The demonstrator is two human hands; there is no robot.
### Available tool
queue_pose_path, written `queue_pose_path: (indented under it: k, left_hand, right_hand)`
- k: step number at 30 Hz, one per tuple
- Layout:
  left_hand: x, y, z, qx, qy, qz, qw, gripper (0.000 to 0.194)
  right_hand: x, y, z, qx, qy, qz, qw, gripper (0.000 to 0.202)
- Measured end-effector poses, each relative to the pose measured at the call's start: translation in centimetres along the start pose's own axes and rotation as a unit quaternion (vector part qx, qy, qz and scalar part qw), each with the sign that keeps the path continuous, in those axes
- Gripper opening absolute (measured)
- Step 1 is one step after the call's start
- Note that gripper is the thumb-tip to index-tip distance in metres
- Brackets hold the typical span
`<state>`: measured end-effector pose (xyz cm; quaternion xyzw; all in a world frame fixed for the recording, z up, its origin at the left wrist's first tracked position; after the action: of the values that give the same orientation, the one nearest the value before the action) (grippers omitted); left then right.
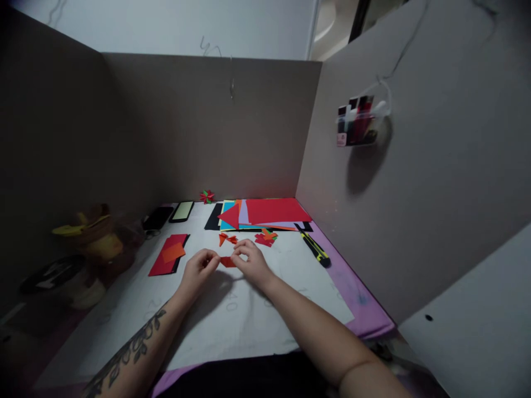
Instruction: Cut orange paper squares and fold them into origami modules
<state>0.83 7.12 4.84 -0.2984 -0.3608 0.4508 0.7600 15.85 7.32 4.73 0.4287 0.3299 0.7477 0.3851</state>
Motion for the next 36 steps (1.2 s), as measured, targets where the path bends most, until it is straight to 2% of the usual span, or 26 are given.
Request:
queue_pose_path:
  k: [7, 9, 12, 13, 15, 17, 19, 24, 31, 34, 36]
  left_hand:
    - [0.1, 0.2, -2.1, 0.024, 0.086, -0.022, 0.996, 0.014]
    - [0.3, 0.5, -2.1, 0.012, 0.079, -0.011, 0.997, 0.014]
    - [0.4, 1.4, -1.3, -0.04, 0.024, 0.03, 0.998, 0.016]
    - [0.4, 1.7, -1.1, -0.061, 0.007, 0.043, 0.997, 0.017]
    - [0.4, 2.0, -1.3, -0.095, -0.006, 0.055, 0.994, 0.017]
    - [0.4, 2.0, -1.7, -0.104, 0.001, 0.055, 0.993, 0.017]
    - [0.3, 1.8, -2.2, -0.094, 0.015, 0.047, 0.994, 0.017]
    - [0.2, 1.0, -2.6, -0.051, 0.034, 0.018, 0.998, 0.016]
    - [0.5, 1.8, -1.6, -0.072, 0.02, 0.044, 0.996, 0.017]
    - [0.4, 1.8, -1.9, -0.06, 0.046, 0.036, 0.996, 0.018]
    - [0.3, 1.3, -2.4, -0.034, 0.067, 0.016, 0.997, 0.019]
  right_hand:
    - [0.3, -1.8, 1.5, 0.074, -0.047, -0.003, 0.996, 0.015]
    - [0.2, -2.9, 1.9, 0.122, -0.082, -0.021, 0.989, 0.019]
    - [-0.3, -4.7, 1.6, 0.219, -0.128, -0.061, 0.965, 0.024]
    - [-0.2, -4.9, 0.9, 0.242, -0.116, -0.065, 0.961, 0.029]
    - [0.1, -4.5, -1.2, 0.264, -0.045, -0.062, 0.962, 0.04]
    - [0.2, -4.3, -3.0, 0.277, 0.008, -0.078, 0.958, 0.037]
    - [0.0, -4.4, -3.6, 0.291, 0.006, -0.105, 0.951, 0.029]
    - [-0.4, -5.3, -2.1, 0.288, -0.059, -0.144, 0.945, 0.029]
    - [-0.3, -6.7, 2.0, 0.296, -0.135, -0.138, 0.935, 0.025]
    - [-0.3, -5.4, 2.3, 0.287, -0.132, -0.094, 0.944, 0.027]
    - [-0.2, -4.3, 1.1, 0.292, -0.093, -0.078, 0.949, 0.045]
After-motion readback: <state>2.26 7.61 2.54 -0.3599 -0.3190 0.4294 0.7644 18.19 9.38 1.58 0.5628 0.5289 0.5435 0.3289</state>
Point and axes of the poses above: each hand's wrist, its own x-axis towards the middle knuckle, its own z-axis out of the back of the hand, y = z × x, the point moved 9 cm from there along x, towards the middle knuckle, and after that the axes turned 14 degrees about y, right-handed, at the moved point
